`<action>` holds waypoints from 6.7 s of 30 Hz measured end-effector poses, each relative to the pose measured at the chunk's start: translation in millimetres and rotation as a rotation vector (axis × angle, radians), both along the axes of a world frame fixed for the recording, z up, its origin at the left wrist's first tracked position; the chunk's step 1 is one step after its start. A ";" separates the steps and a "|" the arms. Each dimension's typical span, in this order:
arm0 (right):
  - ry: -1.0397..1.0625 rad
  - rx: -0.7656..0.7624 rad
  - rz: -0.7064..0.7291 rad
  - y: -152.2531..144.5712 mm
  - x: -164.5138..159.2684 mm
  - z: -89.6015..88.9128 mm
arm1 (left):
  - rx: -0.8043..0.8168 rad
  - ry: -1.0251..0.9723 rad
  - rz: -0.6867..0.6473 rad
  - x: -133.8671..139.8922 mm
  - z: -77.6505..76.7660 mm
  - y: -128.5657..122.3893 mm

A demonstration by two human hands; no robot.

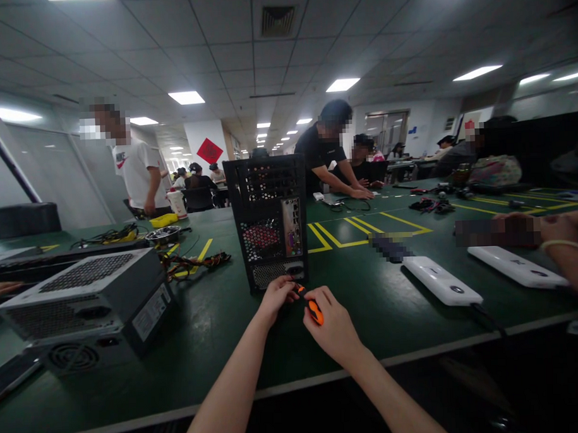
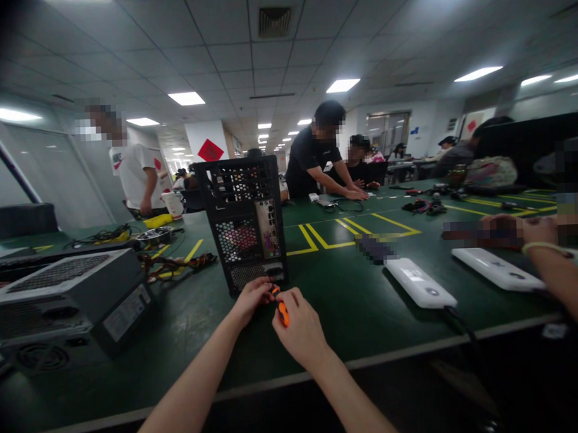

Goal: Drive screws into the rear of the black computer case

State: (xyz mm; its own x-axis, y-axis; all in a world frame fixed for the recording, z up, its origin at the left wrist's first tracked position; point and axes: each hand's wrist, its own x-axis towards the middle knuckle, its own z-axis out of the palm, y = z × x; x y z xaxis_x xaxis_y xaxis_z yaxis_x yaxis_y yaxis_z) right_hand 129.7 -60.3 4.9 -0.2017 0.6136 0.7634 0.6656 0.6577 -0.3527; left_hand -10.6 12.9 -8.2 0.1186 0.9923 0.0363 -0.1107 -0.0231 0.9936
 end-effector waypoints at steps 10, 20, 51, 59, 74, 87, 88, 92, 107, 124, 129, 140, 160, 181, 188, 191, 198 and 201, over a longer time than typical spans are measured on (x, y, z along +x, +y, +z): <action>-0.103 -0.009 -0.113 0.4 3.1 -4.3 | 0.003 0.024 -0.008 -0.7 -2.2 3.0; -0.154 -0.080 -0.133 -2.6 0.3 -2.6 | -0.002 0.044 -0.015 0.8 0.9 0.9; 1.189 -1.133 0.421 9.2 -16.2 -6.0 | -0.039 -0.005 0.004 -0.7 -2.6 4.1; 1.461 -1.338 0.510 7.4 -25.7 6.7 | -0.031 -0.048 0.004 -1.3 -4.5 4.7; 1.371 -1.225 0.449 4.8 -30.6 8.2 | -0.039 -0.062 0.013 -0.9 -2.8 3.2; -0.019 -0.245 -0.210 -3.0 -9.6 14.1 | -0.042 -0.049 -0.013 -1.1 -5.4 6.5; -0.119 -0.194 -0.247 -4.5 -11.7 17.9 | -0.043 -0.054 -0.011 -1.5 -6.0 6.9; -0.366 -0.064 -0.323 -9.4 -23.4 28.3 | -0.037 -0.092 -0.022 -2.4 -7.9 8.2; -0.345 0.023 -0.208 -9.1 -28.5 9.6 | -0.078 -0.173 -0.051 1.0 4.7 -4.1; 0.124 -0.194 -0.131 -17.3 -19.6 3.3 | -0.152 -0.363 -0.107 -2.3 0.8 -0.4; 0.035 -0.256 -0.173 -16.0 -22.2 0.0 | -0.137 -0.358 -0.116 -2.6 -2.0 1.6; -0.119 -0.084 -0.223 -16.3 -27.3 2.0 | -0.146 -0.368 -0.074 -1.9 -1.8 0.0; -0.064 -0.139 -0.205 -18.8 -27.1 1.7 | -0.175 -0.392 -0.045 -2.2 2.5 -0.8; -0.071 -0.125 -0.183 -16.3 -26.6 -3.7 | -0.182 -0.397 -0.056 -2.4 2.6 0.2; -0.156 -0.067 -0.199 -18.6 -27.2 0.6 | -0.175 -0.393 -0.032 -1.8 3.2 -0.5; -0.100 -0.128 -0.176 -18.9 -27.7 0.9 | -0.188 -0.384 -0.032 -1.3 4.7 -1.3; -0.143 -0.150 -0.189 -18.7 -26.1 -0.5 | -0.169 -0.373 -0.046 -1.8 1.1 0.0; -0.165 -0.140 -0.191 -19.0 -26.1 1.1 | -0.163 -0.367 -0.057 -2.0 1.3 -0.1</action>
